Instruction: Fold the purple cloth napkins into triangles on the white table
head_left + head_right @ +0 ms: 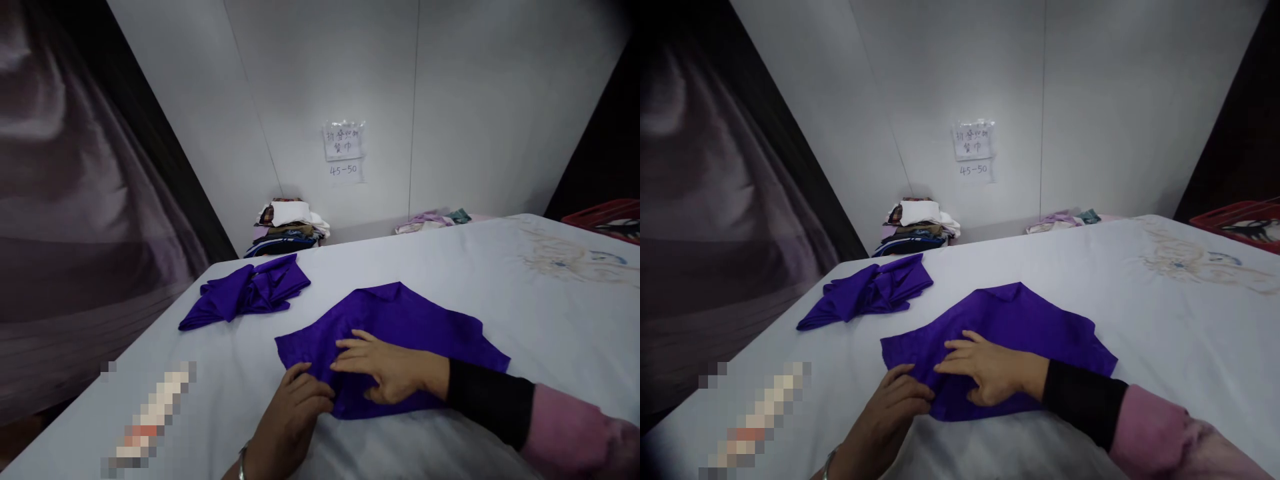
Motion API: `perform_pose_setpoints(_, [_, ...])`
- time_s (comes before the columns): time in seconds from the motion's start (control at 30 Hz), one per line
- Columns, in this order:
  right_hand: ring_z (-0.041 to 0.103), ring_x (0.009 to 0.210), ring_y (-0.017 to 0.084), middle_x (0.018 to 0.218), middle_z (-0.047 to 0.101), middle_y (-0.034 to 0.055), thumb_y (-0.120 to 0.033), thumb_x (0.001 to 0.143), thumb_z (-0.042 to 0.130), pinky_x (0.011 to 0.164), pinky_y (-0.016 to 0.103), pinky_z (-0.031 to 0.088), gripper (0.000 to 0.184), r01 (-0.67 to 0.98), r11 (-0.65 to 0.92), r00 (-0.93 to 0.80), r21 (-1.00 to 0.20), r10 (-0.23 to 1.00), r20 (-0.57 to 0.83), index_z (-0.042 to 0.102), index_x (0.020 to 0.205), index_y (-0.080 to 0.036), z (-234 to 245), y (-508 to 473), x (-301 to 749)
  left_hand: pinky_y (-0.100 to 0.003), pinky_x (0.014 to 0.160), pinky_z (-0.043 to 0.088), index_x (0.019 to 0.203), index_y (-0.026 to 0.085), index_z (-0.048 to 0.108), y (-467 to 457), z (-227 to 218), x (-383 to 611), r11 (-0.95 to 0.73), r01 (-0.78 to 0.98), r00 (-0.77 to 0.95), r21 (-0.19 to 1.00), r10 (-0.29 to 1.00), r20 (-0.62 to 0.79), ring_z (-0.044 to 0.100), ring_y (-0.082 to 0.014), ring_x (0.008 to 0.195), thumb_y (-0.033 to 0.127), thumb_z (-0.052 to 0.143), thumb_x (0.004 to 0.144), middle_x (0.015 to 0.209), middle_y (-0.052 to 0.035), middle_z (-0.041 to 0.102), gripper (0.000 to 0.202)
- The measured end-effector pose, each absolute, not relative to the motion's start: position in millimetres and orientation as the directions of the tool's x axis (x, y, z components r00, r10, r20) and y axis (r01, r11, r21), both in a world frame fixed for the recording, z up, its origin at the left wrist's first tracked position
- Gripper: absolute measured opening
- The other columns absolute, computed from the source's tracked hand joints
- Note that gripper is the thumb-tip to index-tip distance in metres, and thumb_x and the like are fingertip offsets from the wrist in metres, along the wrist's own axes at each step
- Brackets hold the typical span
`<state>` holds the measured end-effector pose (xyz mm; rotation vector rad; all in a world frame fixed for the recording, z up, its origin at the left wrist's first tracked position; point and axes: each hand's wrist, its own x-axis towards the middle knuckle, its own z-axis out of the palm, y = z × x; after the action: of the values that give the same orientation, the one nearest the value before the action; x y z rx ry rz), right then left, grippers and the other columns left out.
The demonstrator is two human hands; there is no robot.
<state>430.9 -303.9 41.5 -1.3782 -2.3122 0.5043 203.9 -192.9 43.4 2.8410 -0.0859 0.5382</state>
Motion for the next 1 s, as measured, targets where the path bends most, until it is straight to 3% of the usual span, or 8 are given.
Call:
perform_pose_setpoints(0.17, [0.06, 0.079, 0.017, 0.079, 0.066, -0.0013, -0.015, 0.073, 0.056, 0.107, 0.047, 0.014, 0.016, 0.855, 0.374, -0.4, -0.358, 0.916, 0.001, 0.066, 0.084, -0.021, 38, -319, 457, -0.027, 0.072, 0.049, 0.099, 0.024, 0.057, -186, 54, 189, -0.968, -0.045, 0.876, 0.247, 0.08, 0.475, 0.061, -0.0135, 0.08, 0.005, 0.036, 0.082, 0.091, -0.0038, 0.065, 0.033])
perform_pose_setpoints(0.27, [0.059, 0.074, 0.017, 0.075, 0.065, -0.0013, -0.015, 0.076, 0.053, 0.104, 0.048, 0.019, 0.013, 0.906, 0.216, -0.238, -0.365, 0.971, -0.017, 0.064, 0.074, -0.022, 50, -354, 489, -0.024, 0.061, 0.049, 0.109, 0.027, 0.055, -184, 52, 181, -0.958, 0.016, 0.898, 0.288, 0.141, 0.418, 0.062, -0.014, 0.073, 0.012, 0.038, 0.083, 0.09, -0.0038, 0.065, 0.035])
perform_pose_setpoints(0.4, [0.057, 0.07, 0.018, 0.072, 0.064, 0.0004, -0.021, 0.078, 0.052, 0.086, 0.038, 0.04, 0.015, 0.852, 0.012, -0.042, -0.524, 0.998, -0.046, 0.065, 0.072, -0.024, 75, -400, 521, -0.028, 0.073, 0.05, 0.118, 0.033, 0.052, -177, 45, 181, -0.941, 0.124, 0.946, 0.314, 0.208, 0.248, 0.065, -0.0193, 0.082, 0.033, 0.058, 0.077, 0.096, -0.0013, 0.068, 0.041])
perform_pose_setpoints(0.53, [0.057, 0.065, 0.017, 0.072, 0.064, 0.0008, -0.026, 0.078, 0.052, 0.061, 0.027, 0.044, 0.017, 0.814, -0.149, 0.128, -0.561, 0.989, -0.076, 0.065, 0.067, -0.024, 83, -416, 553, -0.024, 0.065, 0.046, 0.084, 0.03, 0.065, -145, 47, 202, -0.895, 0.343, 0.932, 0.285, 0.362, 0.015, 0.064, -0.016, 0.07, 0.028, 0.054, 0.078, 0.076, 0.0039, 0.069, 0.012])
perform_pose_setpoints(0.67, [0.055, 0.053, 0.014, 0.054, 0.061, -0.0032, -0.029, 0.069, 0.061, 0.053, 0.025, 0.044, 0.014, 0.788, -0.29, 0.274, -0.543, 0.955, -0.112, 0.065, 0.057, -0.021, 98, -382, 606, -0.023, 0.062, 0.043, 0.075, 0.025, 0.066, -91, 81, 254, -0.856, 0.468, 0.86, 0.219, 0.498, 0.108, 0.063, -0.0161, 0.072, 0.025, 0.058, 0.075, 0.076, 0.0027, 0.069, 0.008])
perform_pose_setpoints(0.8, [0.052, 0.043, 0.006, 0.044, 0.055, -0.0047, -0.031, 0.067, 0.065, 0.057, 0.022, 0.043, 0.027, 0.77, -0.358, 0.587, -0.528, 0.723, 0.366, 0.066, 0.056, -0.007, 177, -326, 650, -0.022, 0.063, 0.042, 0.079, 0.012, 0.067, -50, 173, 317, -0.841, 0.494, 0.676, 0.22, 0.531, 0.511, 0.063, -0.0128, 0.07, 0.031, 0.055, 0.077, 0.072, 0.0039, 0.067, 0.023])
perform_pose_setpoints(0.93, [0.058, 0.074, 0.005, 0.098, 0.061, 0.0116, -0.035, 0.088, 0.02, 0.064, 0.021, 0.039, 0.062, 0.804, -0.203, 0.591, -0.558, 0.377, 0.713, 0.046, 0.112, 0.016, 281, -316, 649, -0.031, 0.073, 0.035, 0.108, -0.008, 0.052, -41, 288, 332, -0.826, 0.518, 0.425, 0.222, 0.474, 0.771, 0.056, -0.0201, 0.098, 0.04, 0.028, 0.084, 0.098, -0.0019, 0.06, 0.058])
perform_pose_setpoints(1.0, [0.057, 0.085, 0.01, 0.101, 0.059, 0.0127, -0.036, 0.088, 0.028, 0.069, 0.025, 0.04, 0.06, 0.87, -0.075, 0.493, -0.488, 0.159, 0.855, 0.042, 0.115, 0.016, 308, -334, 631, -0.035, 0.075, 0.032, 0.104, -0.013, 0.049, -49, 322, 315, -0.853, 0.501, 0.209, 0.148, 0.285, 0.935, 0.053, -0.0225, 0.102, 0.039, 0.023, 0.083, 0.098, -0.0014, 0.057, 0.062])
